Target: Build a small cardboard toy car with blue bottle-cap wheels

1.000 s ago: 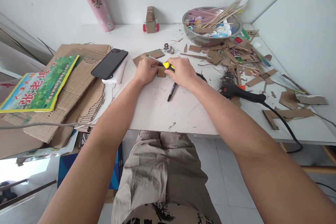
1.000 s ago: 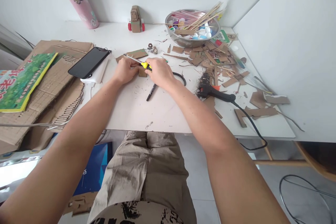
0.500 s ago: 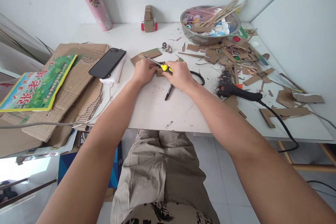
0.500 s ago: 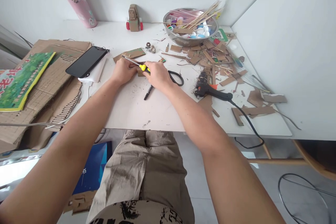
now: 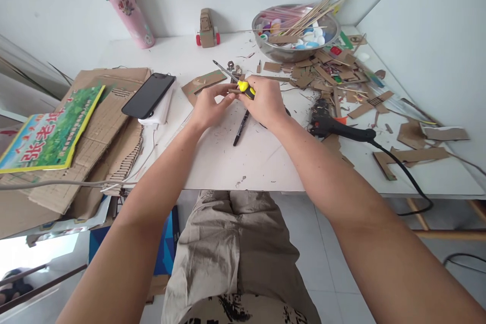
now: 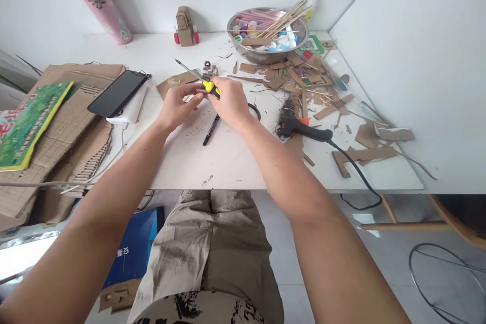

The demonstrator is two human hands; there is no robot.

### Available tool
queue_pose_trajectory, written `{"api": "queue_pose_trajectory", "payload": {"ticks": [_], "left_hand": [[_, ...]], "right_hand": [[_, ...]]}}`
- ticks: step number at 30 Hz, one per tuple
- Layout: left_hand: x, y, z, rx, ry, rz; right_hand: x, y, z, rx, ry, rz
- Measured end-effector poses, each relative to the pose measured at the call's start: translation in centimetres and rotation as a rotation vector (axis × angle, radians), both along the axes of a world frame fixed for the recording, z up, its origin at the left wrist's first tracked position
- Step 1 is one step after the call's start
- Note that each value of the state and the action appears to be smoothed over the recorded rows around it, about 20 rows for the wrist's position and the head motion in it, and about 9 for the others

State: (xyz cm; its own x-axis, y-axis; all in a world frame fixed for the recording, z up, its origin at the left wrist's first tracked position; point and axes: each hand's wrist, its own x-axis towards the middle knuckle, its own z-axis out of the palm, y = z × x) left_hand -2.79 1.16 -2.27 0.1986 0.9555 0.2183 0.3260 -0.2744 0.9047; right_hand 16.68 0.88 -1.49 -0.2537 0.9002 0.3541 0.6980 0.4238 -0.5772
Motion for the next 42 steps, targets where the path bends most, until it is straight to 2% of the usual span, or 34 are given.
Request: {"api": "queue_pose_trajectory", "payload": {"ticks": [6, 13, 16, 19, 25, 42], "left_hand": [[1.1, -0.3, -0.6, 0.008, -0.081, 0.025], [1.3, 0.0, -2.1, -0.177, -0.359, -0.097], [1.3, 0.6, -2.7, -0.190, -0.428, -0.042], [0.9, 1.2, -2.6, -0.163, -0.488, 0.061], [-0.5, 2.2, -1.8, -0.148, -0.481, 0.236], [-0.3, 2.3, -2.2, -0.085, -0.455, 0.246]], "right_hand": [[-0.1, -0.2, -0.1, 0.049, 0.011, -0.008], [0.3, 0.1, -0.8, -0.025, 0.112, -0.018], [0.2, -0.4, -0.8, -0.019, 0.117, -0.037], [-0.1, -1.3, -0.5, -0.020, 0.145, -0.025], [-1.0, -3.0, -0.2, -0.091, 0.034, -0.014], [-1.4, -3.5, 0.0, 0.000, -0.092, -0.019]]}}
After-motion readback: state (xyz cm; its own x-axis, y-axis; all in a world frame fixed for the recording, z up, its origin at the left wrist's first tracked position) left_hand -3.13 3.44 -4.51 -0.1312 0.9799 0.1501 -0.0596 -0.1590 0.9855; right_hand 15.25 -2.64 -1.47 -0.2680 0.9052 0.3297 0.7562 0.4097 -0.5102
